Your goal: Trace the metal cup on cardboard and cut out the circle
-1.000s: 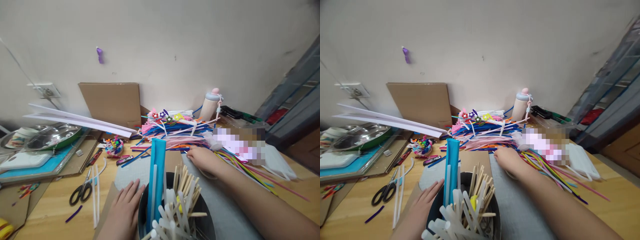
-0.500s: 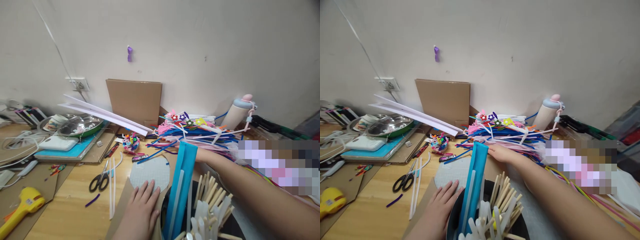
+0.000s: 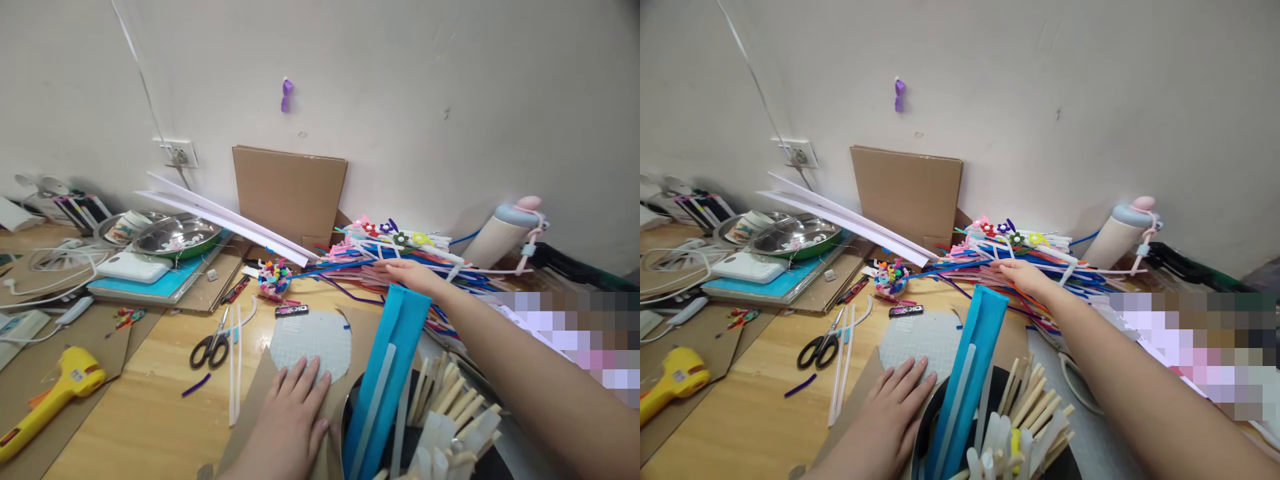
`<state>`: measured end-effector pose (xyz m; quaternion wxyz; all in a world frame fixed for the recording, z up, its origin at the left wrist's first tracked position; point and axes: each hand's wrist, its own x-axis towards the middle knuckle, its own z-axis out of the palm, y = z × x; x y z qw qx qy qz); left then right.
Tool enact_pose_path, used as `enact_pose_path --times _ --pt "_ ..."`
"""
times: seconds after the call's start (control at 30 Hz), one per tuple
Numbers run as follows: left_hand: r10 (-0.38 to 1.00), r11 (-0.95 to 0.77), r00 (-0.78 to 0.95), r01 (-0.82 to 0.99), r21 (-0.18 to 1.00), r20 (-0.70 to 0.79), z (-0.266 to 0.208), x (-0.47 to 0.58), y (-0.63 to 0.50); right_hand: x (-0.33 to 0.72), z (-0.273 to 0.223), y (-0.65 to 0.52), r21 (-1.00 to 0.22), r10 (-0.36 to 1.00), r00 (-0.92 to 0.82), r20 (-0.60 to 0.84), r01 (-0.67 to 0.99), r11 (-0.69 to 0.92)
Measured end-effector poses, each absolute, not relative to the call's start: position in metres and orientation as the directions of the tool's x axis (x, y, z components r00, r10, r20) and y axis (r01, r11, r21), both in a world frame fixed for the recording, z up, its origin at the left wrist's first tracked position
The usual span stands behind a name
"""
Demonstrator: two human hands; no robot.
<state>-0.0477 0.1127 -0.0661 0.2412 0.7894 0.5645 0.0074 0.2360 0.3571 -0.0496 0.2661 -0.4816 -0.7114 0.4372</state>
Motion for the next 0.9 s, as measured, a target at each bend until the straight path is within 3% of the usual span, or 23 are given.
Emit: enact_pose_path --times 0.2,0.37,0.6,0.73,0.9 --pt "0.893 -0.257 0.363 0.897 0.361 -0.266 -0.065 -0.048 0.112 0.244 -0.047 0.359 -0.822 0.924 -0.383 0.002 0.525 0.219" --pt "0.890 -0.258 0.353 0.912 0.319 -0.289 -0.066 -0.046 0.116 0.246 -0.040 0.346 -0.809 0.862 -0.492 -0.126 0.553 0.197" --pt "0.880 -0.305 0.364 0.926 0.223 -0.306 -0.078 -0.049 0.125 0.291 0.022 0.304 -0.797 0.845 -0.495 -0.203 0.585 0.151" --pt "0.890 -0.345 0.382 0.921 0.181 -0.250 -0.095 -0.056 0.130 0.334 0.031 0.255 -0.665 0.909 -0.356 -0.218 0.736 0.129" --pt "0.897 -0.419 0.432 0.899 0.129 -0.094 -0.125 -0.069 0.134 0.345 -0.034 0.177 -0.452 0.968 -0.210 -0.139 0.883 0.127"
